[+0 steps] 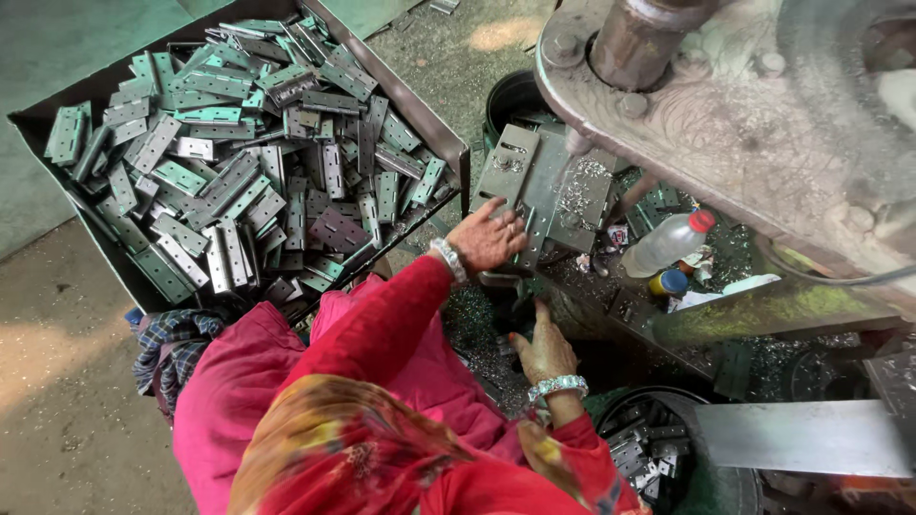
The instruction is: The person repeatedly picks rectangular metal pieces from a bin, places them under a press machine, and operates the press with a lever. The person then removes the processed pieces and places them into a bucket. The cycle continues with multiple pieces throughout the clip.
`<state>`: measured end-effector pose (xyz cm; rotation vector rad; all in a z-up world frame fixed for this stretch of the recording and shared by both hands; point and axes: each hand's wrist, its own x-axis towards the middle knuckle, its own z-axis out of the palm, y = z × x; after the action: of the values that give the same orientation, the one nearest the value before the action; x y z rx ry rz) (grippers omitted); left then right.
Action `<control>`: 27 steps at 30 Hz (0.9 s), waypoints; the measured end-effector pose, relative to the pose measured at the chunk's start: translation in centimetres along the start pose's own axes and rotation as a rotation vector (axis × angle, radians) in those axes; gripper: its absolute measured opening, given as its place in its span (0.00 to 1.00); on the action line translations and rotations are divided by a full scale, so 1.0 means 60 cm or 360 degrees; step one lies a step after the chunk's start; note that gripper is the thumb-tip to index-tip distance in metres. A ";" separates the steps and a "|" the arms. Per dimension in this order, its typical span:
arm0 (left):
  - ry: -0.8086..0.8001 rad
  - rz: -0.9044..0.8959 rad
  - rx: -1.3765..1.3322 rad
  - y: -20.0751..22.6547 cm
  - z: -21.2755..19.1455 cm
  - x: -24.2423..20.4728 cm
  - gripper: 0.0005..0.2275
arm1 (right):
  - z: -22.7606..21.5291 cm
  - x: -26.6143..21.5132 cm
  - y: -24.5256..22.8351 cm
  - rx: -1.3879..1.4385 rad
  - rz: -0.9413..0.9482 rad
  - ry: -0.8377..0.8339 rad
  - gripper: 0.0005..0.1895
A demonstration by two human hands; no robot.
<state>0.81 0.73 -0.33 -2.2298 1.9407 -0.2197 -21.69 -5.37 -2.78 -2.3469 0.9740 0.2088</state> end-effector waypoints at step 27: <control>-0.0361 -0.0683 -0.0360 0.008 -0.050 0.096 0.28 | 0.065 -0.010 0.022 -0.0069 -0.0100 0.0212 0.48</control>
<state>0.50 -5.15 2.45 -2.6621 1.4185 0.2025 -22.76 -3.51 -6.38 -2.4527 0.9652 0.0501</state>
